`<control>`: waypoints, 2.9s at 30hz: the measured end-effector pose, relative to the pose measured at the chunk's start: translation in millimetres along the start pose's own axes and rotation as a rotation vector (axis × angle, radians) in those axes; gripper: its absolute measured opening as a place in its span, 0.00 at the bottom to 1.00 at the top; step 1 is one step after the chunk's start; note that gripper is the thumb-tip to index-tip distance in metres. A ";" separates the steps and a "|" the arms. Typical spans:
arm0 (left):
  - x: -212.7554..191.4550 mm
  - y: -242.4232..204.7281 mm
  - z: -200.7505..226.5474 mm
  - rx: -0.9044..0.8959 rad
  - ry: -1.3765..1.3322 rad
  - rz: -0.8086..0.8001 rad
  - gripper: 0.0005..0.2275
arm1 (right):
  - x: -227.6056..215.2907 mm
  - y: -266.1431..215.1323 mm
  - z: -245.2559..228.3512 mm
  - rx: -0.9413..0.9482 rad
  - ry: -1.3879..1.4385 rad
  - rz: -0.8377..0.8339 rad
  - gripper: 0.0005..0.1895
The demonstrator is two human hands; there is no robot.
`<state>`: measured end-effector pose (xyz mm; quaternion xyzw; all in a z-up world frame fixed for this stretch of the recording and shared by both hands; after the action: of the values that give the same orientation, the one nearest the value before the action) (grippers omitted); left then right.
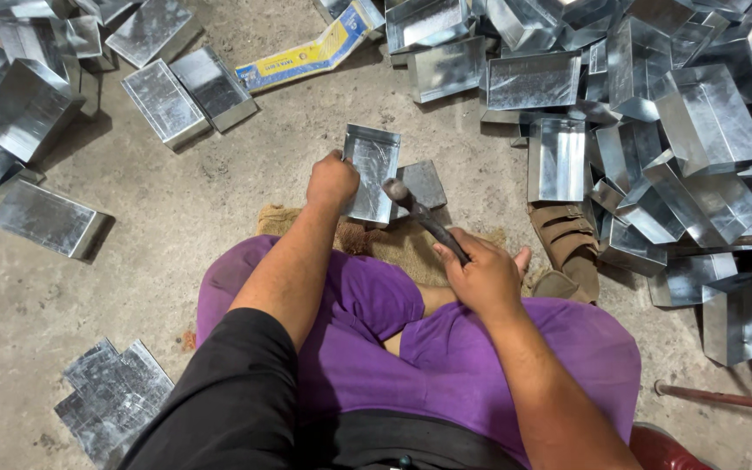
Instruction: The person sits on the floor and repeatedly picks up small rectangular metal boxes, places them on a block, and strikes them with a hammer. The person adjusts the boxes between strikes and discards them after working on them.
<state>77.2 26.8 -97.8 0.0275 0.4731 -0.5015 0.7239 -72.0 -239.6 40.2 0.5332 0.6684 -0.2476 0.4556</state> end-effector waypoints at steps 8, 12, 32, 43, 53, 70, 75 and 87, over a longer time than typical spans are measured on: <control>1.9 -0.3 -1.5 0.032 -0.016 0.015 0.17 | 20.3 1.9 14.6 0.025 0.089 -0.057 0.16; -19.2 -22.6 13.3 0.166 -0.024 0.048 0.16 | 8.2 -4.6 21.9 0.110 0.085 -0.042 0.14; -4.3 -94.2 61.2 0.963 0.556 0.365 0.08 | -70.8 -18.3 16.3 -0.179 0.470 0.653 0.12; -24.6 -106.8 55.6 1.023 -0.185 0.286 0.18 | -70.6 -10.8 30.3 0.004 0.387 0.476 0.19; 14.0 -78.2 39.3 0.594 -0.153 -0.139 0.21 | -168.4 -32.5 -27.2 -0.480 0.675 1.012 0.19; 5.7 -75.0 37.8 0.596 -0.213 -0.113 0.21 | -66.0 4.1 0.8 0.155 0.620 0.424 0.18; -27.0 -89.2 57.2 0.946 0.144 0.244 0.17 | -92.5 -26.7 18.9 -0.088 0.408 0.663 0.15; -13.6 -102.6 58.1 0.949 0.521 0.359 0.10 | -39.5 7.0 21.7 -0.007 0.293 0.340 0.09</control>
<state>37.6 -44.4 -11.5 0.5521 0.3469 -0.5049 0.5656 -57.3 -274.4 65.7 0.6669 0.6289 -0.0850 0.3906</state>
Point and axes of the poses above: each hand's wrist, its own y-axis towards the middle knuckle, its own x-axis out of the palm, z = x × y, the point moved 5 cm from there along y, towards the middle knuckle, and after that the axes turned 15 degrees about -x, right-handed, at the moved point
